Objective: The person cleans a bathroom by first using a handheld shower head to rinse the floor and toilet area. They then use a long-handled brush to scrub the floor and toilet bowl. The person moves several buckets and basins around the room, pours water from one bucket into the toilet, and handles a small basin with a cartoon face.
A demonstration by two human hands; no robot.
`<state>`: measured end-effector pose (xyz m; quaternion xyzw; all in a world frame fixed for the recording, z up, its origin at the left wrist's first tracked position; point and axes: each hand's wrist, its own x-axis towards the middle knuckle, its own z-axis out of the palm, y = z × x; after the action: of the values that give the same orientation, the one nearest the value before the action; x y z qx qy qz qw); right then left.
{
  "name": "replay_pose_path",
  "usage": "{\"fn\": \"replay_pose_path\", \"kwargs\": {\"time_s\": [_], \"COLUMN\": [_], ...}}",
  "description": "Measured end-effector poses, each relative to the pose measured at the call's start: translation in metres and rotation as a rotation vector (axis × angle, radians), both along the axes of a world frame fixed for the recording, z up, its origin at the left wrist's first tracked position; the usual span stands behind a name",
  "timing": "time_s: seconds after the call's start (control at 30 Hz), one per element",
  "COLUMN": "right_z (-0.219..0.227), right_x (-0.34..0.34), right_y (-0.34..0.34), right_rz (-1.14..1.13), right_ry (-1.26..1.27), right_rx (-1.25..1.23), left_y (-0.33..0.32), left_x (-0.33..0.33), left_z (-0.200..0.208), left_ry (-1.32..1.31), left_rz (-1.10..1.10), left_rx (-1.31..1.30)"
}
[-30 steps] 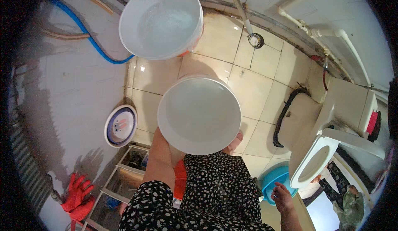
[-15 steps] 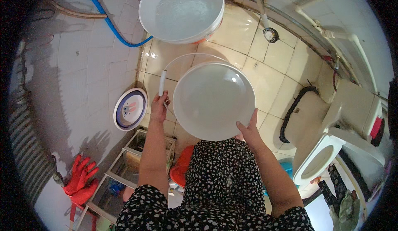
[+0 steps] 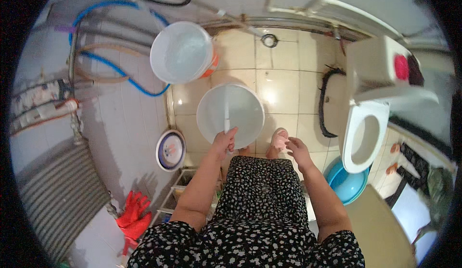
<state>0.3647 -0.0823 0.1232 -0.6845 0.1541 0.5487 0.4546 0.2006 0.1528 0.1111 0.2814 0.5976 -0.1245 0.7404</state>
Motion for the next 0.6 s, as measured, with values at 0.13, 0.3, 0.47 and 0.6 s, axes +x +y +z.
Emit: {"fn": "replay_pose_path", "kwargs": {"time_s": [0.13,0.3,0.47,0.6], "right_z": [-0.002,-0.071,-0.205,-0.236], "right_x": [-0.031,-0.048,-0.076,-0.089], "right_y": [-0.043,0.035,0.100,0.084], "right_rz": [-0.024,0.096,0.179,0.101], "right_ry": [0.031,-0.183,-0.307,-0.219], "right_rx": [-0.032,0.020,-0.122,-0.105], "left_y": [-0.011,-0.009,-0.021,-0.029], "left_x": [-0.006,-0.018,0.003,-0.005], "left_z": [0.002,-0.008,0.014,0.015], "left_ry": [0.089,0.060,0.182,0.116], "left_rz": [-0.045,-0.070,-0.155,-0.192], "left_rx": [0.063,0.061,0.138,0.128]}}
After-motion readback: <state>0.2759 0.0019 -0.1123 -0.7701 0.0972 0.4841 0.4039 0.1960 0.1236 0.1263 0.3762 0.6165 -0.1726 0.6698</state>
